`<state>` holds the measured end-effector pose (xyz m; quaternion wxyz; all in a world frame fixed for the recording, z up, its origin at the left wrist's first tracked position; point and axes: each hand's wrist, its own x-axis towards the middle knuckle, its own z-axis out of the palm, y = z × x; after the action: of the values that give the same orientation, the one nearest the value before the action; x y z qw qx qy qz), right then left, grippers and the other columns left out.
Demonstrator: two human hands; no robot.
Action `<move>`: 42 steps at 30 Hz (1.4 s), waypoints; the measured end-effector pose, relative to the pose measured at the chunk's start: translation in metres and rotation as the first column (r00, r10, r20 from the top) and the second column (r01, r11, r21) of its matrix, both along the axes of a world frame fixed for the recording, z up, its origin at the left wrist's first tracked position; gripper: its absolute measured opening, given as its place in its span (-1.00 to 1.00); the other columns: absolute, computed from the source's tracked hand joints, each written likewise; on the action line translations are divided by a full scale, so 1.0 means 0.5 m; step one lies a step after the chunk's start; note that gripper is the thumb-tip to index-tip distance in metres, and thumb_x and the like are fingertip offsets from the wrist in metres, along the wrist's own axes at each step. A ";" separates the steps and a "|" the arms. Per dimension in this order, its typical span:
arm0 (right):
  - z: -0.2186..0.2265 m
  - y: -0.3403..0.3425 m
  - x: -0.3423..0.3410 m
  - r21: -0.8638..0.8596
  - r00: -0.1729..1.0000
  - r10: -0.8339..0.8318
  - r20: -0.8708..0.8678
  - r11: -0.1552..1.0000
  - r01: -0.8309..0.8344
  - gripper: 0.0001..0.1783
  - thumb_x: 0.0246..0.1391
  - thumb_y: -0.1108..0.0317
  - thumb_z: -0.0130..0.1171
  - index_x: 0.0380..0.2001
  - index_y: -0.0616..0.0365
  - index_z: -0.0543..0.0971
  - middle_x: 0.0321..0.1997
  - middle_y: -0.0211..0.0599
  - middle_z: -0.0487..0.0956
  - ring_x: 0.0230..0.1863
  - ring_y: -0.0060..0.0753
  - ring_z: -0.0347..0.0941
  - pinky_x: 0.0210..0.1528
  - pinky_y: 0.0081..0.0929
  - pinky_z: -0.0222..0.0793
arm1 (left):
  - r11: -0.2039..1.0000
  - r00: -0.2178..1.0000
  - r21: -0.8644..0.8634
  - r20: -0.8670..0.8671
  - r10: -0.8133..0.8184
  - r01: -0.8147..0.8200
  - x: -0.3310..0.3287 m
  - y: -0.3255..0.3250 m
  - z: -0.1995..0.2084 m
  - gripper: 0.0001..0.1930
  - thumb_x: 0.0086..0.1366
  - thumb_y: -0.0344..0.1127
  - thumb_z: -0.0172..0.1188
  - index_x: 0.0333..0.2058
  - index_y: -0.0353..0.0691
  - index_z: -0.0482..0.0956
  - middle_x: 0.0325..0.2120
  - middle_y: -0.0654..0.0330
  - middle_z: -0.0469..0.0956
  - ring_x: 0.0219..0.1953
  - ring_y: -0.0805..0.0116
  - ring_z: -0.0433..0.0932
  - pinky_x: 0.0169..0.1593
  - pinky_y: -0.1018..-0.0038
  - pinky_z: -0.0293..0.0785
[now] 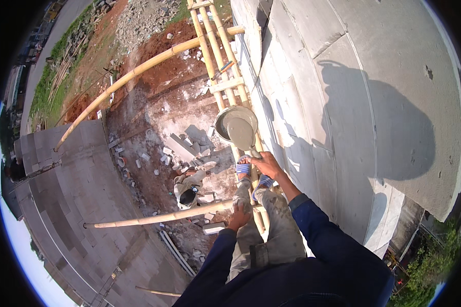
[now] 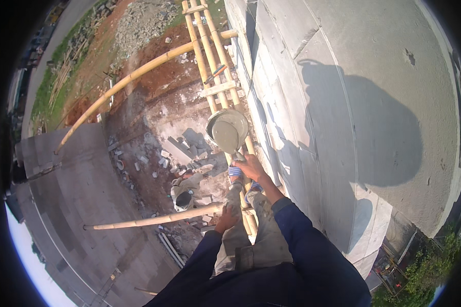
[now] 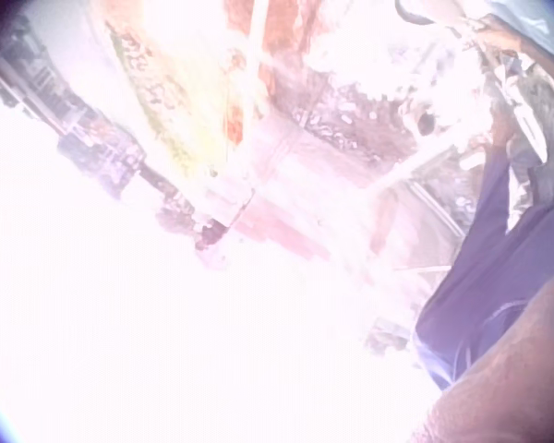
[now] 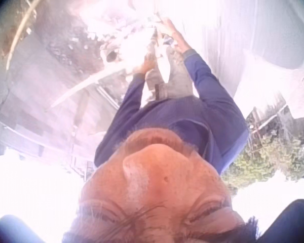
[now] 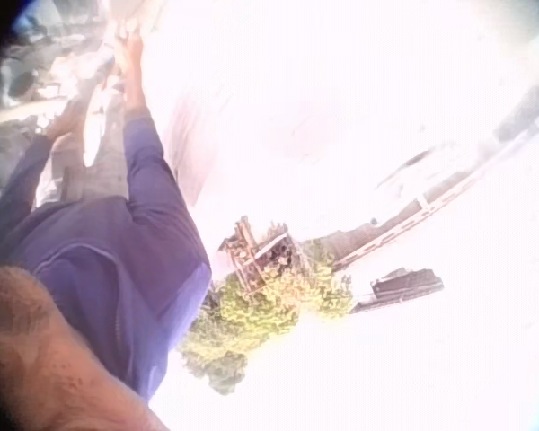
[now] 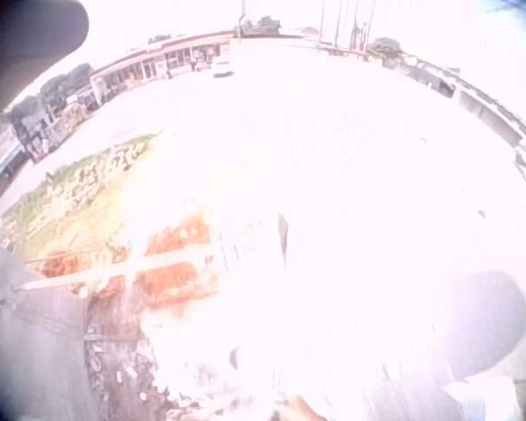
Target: The person scoops cement from a bucket with a trowel and applies it to the top surface of a concrete block wall. They spread the cement evenly and then place a concrete block on top, tapping it into position with the trowel handle.
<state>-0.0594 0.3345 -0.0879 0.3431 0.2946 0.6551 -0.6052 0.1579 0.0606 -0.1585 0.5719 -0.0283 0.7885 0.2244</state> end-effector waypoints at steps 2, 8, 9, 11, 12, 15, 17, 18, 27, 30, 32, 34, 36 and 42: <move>0.094 0.024 0.063 0.019 0.993 0.068 -0.093 0.998 -0.066 -0.58 0.19 0.30 0.39 0.03 0.30 0.57 -0.15 -0.17 0.62 -0.19 -0.53 0.51 -0.29 -0.43 0.41 | 0.991 0.991 0.037 0.028 -0.128 0.127 -0.024 -0.010 0.018 -0.08 0.26 0.16 0.22 0.50 -0.07 0.14 0.53 -0.19 0.02 0.41 -0.33 0.29 0.41 -0.03 0.30; 0.511 0.128 0.210 0.131 0.946 0.053 -0.319 0.991 -0.011 -0.60 0.24 0.09 0.38 -0.21 0.26 0.59 -0.45 -0.35 0.58 -0.43 -0.53 0.53 -0.44 -0.49 0.37 | 0.821 0.856 0.242 0.124 0.502 -0.517 -0.114 -0.098 0.076 -0.45 0.37 -0.22 0.17 0.25 -0.42 0.50 -0.09 -0.15 0.72 -0.01 0.16 0.73 -0.05 0.32 0.69; 0.621 0.143 0.222 0.079 0.968 -0.043 -0.248 0.995 0.065 -0.58 0.20 0.07 0.40 -0.27 0.28 0.60 -0.50 -0.40 0.52 -0.49 -0.56 0.45 -0.49 -0.49 0.29 | 0.697 0.765 0.323 0.178 0.619 -0.640 -0.123 -0.114 0.096 -0.46 0.39 -0.22 0.16 0.25 -0.42 0.49 -0.12 -0.13 0.72 -0.08 0.14 0.75 -0.12 0.33 0.69; 0.782 0.178 0.280 -0.014 0.971 -0.225 -0.085 0.974 0.225 -0.52 0.14 0.02 0.43 -0.40 0.31 0.61 -0.61 -0.49 0.40 -0.61 -0.61 0.30 -0.58 -0.48 0.13 | 0.595 0.731 0.457 0.214 0.648 -0.661 -0.140 -0.139 0.170 -0.49 0.43 -0.21 0.14 0.24 -0.39 0.47 -0.15 0.01 0.73 -0.25 0.18 0.77 -0.30 0.41 0.65; 0.843 0.195 0.308 -0.037 0.953 -0.294 -0.075 0.956 0.292 -0.56 0.15 0.03 0.42 -0.40 0.27 0.61 -0.63 -0.52 0.38 -0.64 -0.65 0.25 -0.60 -0.50 0.09 | 0.624 0.747 0.448 0.175 0.642 -0.641 -0.146 -0.143 0.175 -0.49 0.43 -0.20 0.14 0.24 -0.38 0.47 -0.13 0.04 0.73 -0.27 0.20 0.77 -0.32 0.43 0.63; 0.936 0.251 0.400 -0.046 0.913 -0.402 -0.072 0.915 0.400 -0.65 0.19 0.10 0.37 -0.42 0.19 0.59 -0.66 -0.58 0.34 -0.68 -0.71 0.20 -0.64 -0.54 0.04 | 0.781 0.875 0.451 0.002 0.483 -0.432 -0.119 -0.231 0.139 -0.54 0.47 -0.17 0.13 0.25 -0.23 0.47 -0.05 0.15 0.70 -0.17 0.21 0.76 -0.24 0.42 0.62; 0.968 0.273 0.444 0.000 0.855 -0.508 -0.106 0.860 0.510 -0.66 0.24 0.12 0.34 -0.43 0.18 0.58 -0.66 -0.54 0.36 -0.69 -0.69 0.24 -0.65 -0.53 0.07 | 0.813 0.879 0.366 0.032 0.475 -0.453 -0.125 -0.245 0.154 -0.59 0.52 -0.15 0.10 0.26 -0.10 0.45 0.03 0.20 0.68 -0.04 0.17 0.75 -0.13 0.36 0.64; 0.983 0.285 0.456 0.038 0.825 -0.555 -0.109 0.827 0.561 -0.65 0.25 0.13 0.32 -0.44 0.18 0.57 -0.66 -0.53 0.36 -0.69 -0.66 0.25 -0.65 -0.53 0.08 | 0.729 0.761 0.217 0.177 0.624 -0.649 -0.122 -0.240 0.157 -0.60 0.52 -0.14 0.09 0.26 -0.09 0.46 0.04 0.21 0.68 -0.03 0.16 0.75 -0.14 0.36 0.63; 0.822 0.373 0.394 0.230 0.704 -0.581 -0.409 0.681 0.696 -0.52 0.33 0.07 0.23 -0.44 0.36 0.56 -0.63 -0.37 0.45 -0.66 -0.54 0.33 -0.59 -0.44 0.22 | 0.796 0.840 0.275 0.246 0.483 -0.539 -0.196 -0.200 0.125 -0.57 0.44 -0.02 0.14 0.17 -0.06 0.55 -0.12 0.30 0.71 -0.23 0.29 0.72 -0.26 0.37 0.52; 0.812 0.391 0.401 0.389 0.748 -0.487 -0.451 0.647 0.655 -0.49 0.33 0.05 0.22 -0.43 0.39 0.58 -0.61 -0.25 0.51 -0.64 -0.43 0.41 -0.54 -0.31 0.31 | 0.863 0.909 0.290 0.088 0.407 -0.414 -0.244 -0.114 0.202 -0.54 0.41 -0.01 0.15 0.17 -0.10 0.56 -0.08 0.27 0.68 -0.16 0.30 0.69 -0.22 0.37 0.49; 0.810 0.391 0.426 0.435 0.747 -0.496 -0.443 0.609 0.663 -0.48 0.32 0.04 0.21 -0.42 0.39 0.58 -0.60 -0.15 0.54 -0.59 -0.26 0.49 -0.44 -0.21 0.38 | 0.857 0.897 0.275 0.059 0.437 -0.436 -0.267 -0.091 0.229 -0.53 0.41 -0.01 0.16 0.17 -0.12 0.56 -0.05 0.24 0.67 -0.12 0.29 0.69 -0.17 0.35 0.48; 0.800 0.397 0.454 0.500 0.768 -0.465 -0.441 0.583 0.640 -0.48 0.31 0.01 0.20 -0.40 0.39 0.59 -0.56 -0.06 0.58 -0.50 -0.09 0.55 -0.34 -0.12 0.42 | 0.849 0.894 0.298 0.035 0.447 -0.436 -0.278 -0.082 0.251 -0.51 0.39 -0.04 0.16 0.19 -0.17 0.55 -0.07 0.18 0.68 -0.15 0.30 0.68 -0.19 0.33 0.51; 0.791 0.394 0.499 0.585 0.808 -0.405 -0.428 0.558 0.589 -0.47 0.29 -0.02 0.19 -0.36 0.37 0.60 -0.50 0.02 0.62 -0.39 0.06 0.60 -0.23 -0.07 0.45 | 0.828 0.875 0.325 -0.002 0.484 -0.458 -0.278 -0.076 0.271 -0.57 0.40 -0.17 0.15 0.16 -0.24 0.58 -0.18 0.14 0.72 -0.34 0.32 0.71 -0.36 0.44 0.55; 0.829 0.334 0.635 0.708 0.870 -0.334 -0.363 0.508 0.490 -0.47 0.29 -0.05 0.17 -0.20 0.34 0.61 -0.36 0.13 0.64 -0.21 0.15 0.61 -0.11 0.00 0.43 | 0.878 0.899 0.203 0.039 0.435 -0.434 -0.253 -0.129 0.256 -0.69 0.44 -0.07 0.11 0.03 -0.03 0.62 -0.22 0.29 0.71 -0.33 0.34 0.69 -0.31 0.40 0.48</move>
<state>0.2580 0.5016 0.3265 -0.0350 0.5056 0.7894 -0.3463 0.0313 -0.0039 -0.0305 0.5036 -0.1441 0.7367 0.4276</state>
